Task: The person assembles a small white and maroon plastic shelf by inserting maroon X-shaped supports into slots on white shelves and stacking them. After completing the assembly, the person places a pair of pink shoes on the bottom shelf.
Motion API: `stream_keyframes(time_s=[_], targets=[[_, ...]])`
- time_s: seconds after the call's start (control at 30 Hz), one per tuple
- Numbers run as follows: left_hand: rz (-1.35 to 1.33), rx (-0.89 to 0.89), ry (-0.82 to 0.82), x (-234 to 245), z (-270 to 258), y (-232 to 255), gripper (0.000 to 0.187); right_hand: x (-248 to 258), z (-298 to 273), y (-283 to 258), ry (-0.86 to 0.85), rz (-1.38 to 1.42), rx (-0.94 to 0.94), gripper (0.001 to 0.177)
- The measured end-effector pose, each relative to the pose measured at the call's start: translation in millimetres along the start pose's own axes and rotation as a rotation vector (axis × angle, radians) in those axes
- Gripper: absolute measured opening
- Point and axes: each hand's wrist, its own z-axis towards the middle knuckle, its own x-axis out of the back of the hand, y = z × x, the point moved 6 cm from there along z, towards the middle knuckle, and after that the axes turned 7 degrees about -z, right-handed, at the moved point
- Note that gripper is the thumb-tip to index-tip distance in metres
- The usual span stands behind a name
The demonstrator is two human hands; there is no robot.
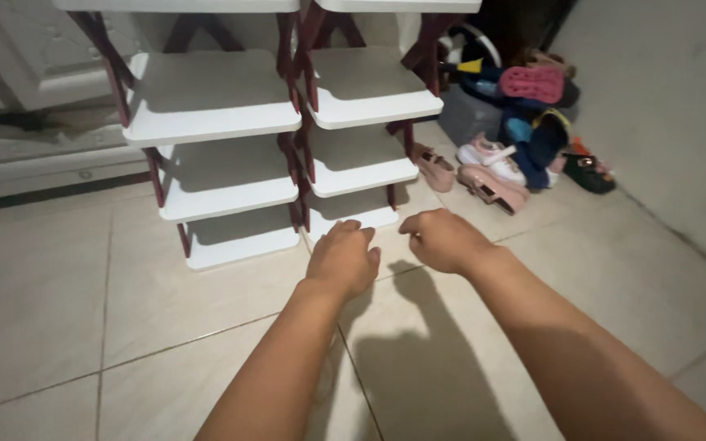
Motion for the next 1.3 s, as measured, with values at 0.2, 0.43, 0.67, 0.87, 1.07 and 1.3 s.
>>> stream_keyframes(time_s=[0.2,0.43,0.67,0.87,1.07,1.3], targets=[[0.054,0.088,0.000,-11.2,19.9,20.6,0.038,-15.5,5.8,48.8,0.096,0.059,0.035,0.033],[0.102,0.143,0.009,-57.6,81.8,69.1,0.036,-32.7,35.7,155.4,0.122,0.097,0.006,0.031],[0.236,0.143,0.023,-91.2,141.7,122.6,0.037,-36.1,60.9,254.9,0.206,0.112,-0.094,0.026],[0.287,0.147,0.004,-113.8,181.6,144.3,0.038,-39.9,78.8,310.9,0.234,0.088,-0.013,0.027],[0.344,0.146,-0.040,-127.3,193.9,159.5,0.038,-52.0,78.5,358.5,0.129,0.112,-0.141,0.030],[0.387,0.068,-0.060,-151.3,207.5,172.8,0.038,-54.0,50.2,389.5,0.164,0.138,-0.130,0.034]])
